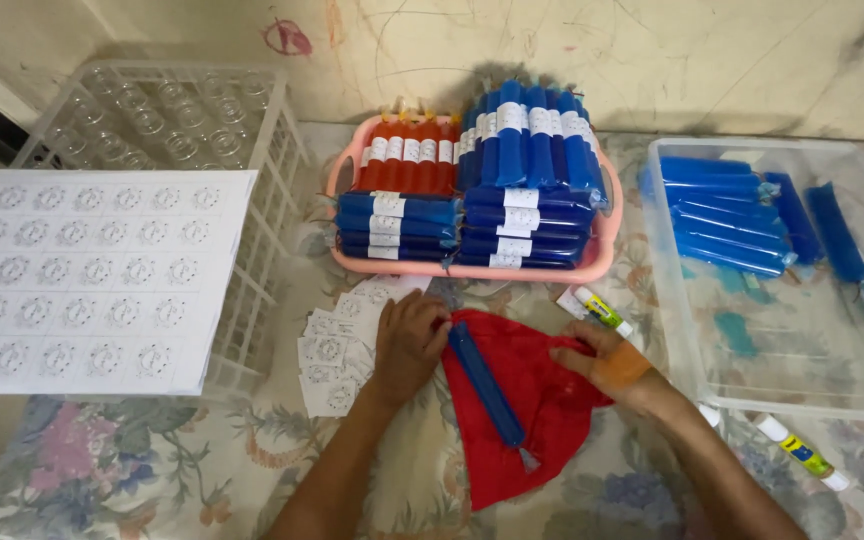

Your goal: The person labels small plastic pouches of colored liquid by applying small white adhesive stickers to each pouch by hand, using a glue stick for extra adhesion on some. The person picks up a sticker, applies glue, and presses it onto a blue pouch, then sets the pouch back into a pink basket.

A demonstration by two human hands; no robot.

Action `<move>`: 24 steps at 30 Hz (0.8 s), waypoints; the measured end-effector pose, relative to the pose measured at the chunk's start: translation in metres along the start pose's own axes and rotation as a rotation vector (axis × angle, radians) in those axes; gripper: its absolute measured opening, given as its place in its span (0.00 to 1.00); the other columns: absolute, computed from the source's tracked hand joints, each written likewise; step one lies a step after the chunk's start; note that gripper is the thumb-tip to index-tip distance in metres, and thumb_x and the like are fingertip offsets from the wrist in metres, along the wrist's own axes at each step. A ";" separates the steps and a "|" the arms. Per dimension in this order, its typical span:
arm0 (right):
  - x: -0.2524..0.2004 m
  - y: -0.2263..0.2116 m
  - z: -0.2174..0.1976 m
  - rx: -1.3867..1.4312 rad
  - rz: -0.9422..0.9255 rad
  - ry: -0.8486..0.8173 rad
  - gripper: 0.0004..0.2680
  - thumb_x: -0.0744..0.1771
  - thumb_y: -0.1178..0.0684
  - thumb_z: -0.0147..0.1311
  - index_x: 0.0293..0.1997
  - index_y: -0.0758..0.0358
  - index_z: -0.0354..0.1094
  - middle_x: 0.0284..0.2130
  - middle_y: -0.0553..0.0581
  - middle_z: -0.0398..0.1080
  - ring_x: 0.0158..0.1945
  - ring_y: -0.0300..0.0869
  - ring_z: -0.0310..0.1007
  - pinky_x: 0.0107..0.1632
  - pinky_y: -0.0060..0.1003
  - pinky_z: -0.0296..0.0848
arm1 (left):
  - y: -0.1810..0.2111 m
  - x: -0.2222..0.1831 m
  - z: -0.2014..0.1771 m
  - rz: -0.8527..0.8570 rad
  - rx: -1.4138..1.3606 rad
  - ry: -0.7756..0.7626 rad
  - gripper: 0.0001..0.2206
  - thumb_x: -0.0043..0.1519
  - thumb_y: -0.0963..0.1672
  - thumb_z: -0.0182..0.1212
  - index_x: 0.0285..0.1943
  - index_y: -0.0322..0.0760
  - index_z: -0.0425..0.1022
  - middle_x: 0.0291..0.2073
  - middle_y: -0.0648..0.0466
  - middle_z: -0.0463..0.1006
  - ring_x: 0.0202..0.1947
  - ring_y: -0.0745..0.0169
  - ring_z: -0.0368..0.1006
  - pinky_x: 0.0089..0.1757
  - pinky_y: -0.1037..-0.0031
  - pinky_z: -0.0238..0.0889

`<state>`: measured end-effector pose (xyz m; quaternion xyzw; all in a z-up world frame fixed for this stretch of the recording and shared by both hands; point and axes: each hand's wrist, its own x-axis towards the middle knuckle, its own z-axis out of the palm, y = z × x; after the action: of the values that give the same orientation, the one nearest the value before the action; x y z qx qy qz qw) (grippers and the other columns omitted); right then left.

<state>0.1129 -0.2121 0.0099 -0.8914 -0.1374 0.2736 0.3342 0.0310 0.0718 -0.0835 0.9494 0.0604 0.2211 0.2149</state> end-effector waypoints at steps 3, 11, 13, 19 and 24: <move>-0.006 -0.019 0.032 0.251 -0.114 0.031 0.11 0.65 0.44 0.61 0.49 0.52 0.78 0.42 0.64 0.78 0.51 0.52 0.78 0.59 0.48 0.72 | 0.003 0.006 -0.007 0.005 -0.145 0.048 0.05 0.68 0.49 0.58 0.42 0.50 0.75 0.41 0.58 0.81 0.50 0.52 0.78 0.52 0.55 0.62; 0.027 -0.018 0.143 -0.397 -0.858 0.107 0.17 0.72 0.44 0.43 0.63 0.66 0.66 0.61 0.62 0.68 0.70 0.57 0.56 0.72 0.49 0.50 | 0.031 0.009 -0.049 -0.178 -0.630 -0.102 0.10 0.66 0.42 0.52 0.52 0.37 0.77 0.46 0.49 0.82 0.46 0.55 0.78 0.49 0.71 0.70; 0.004 -0.036 0.122 -0.425 -0.796 -0.038 0.19 0.72 0.43 0.37 0.67 0.63 0.62 0.64 0.61 0.64 0.72 0.54 0.51 0.73 0.49 0.45 | 0.025 0.009 -0.044 -0.201 -0.631 -0.087 0.11 0.66 0.42 0.52 0.53 0.37 0.77 0.47 0.49 0.82 0.46 0.55 0.78 0.49 0.70 0.70; -0.018 0.032 0.118 0.029 -0.775 -0.363 0.19 0.72 0.52 0.35 0.75 0.60 0.46 0.73 0.55 0.55 0.77 0.42 0.44 0.76 0.41 0.41 | 0.021 0.014 -0.047 -0.376 -0.845 -0.081 0.10 0.66 0.43 0.54 0.52 0.38 0.78 0.43 0.51 0.82 0.41 0.61 0.77 0.42 0.75 0.71; 0.003 0.015 0.113 -0.499 -1.073 0.108 0.20 0.73 0.41 0.40 0.67 0.67 0.63 0.64 0.63 0.66 0.72 0.56 0.54 0.74 0.52 0.48 | 0.029 0.015 -0.059 -0.442 -0.858 -0.153 0.10 0.66 0.43 0.55 0.53 0.40 0.78 0.43 0.53 0.83 0.41 0.63 0.77 0.43 0.75 0.71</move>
<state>0.0509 -0.1634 -0.0721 -0.7617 -0.6116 -0.0198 0.2127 0.0187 0.0707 -0.0175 0.7531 0.1478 0.1047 0.6325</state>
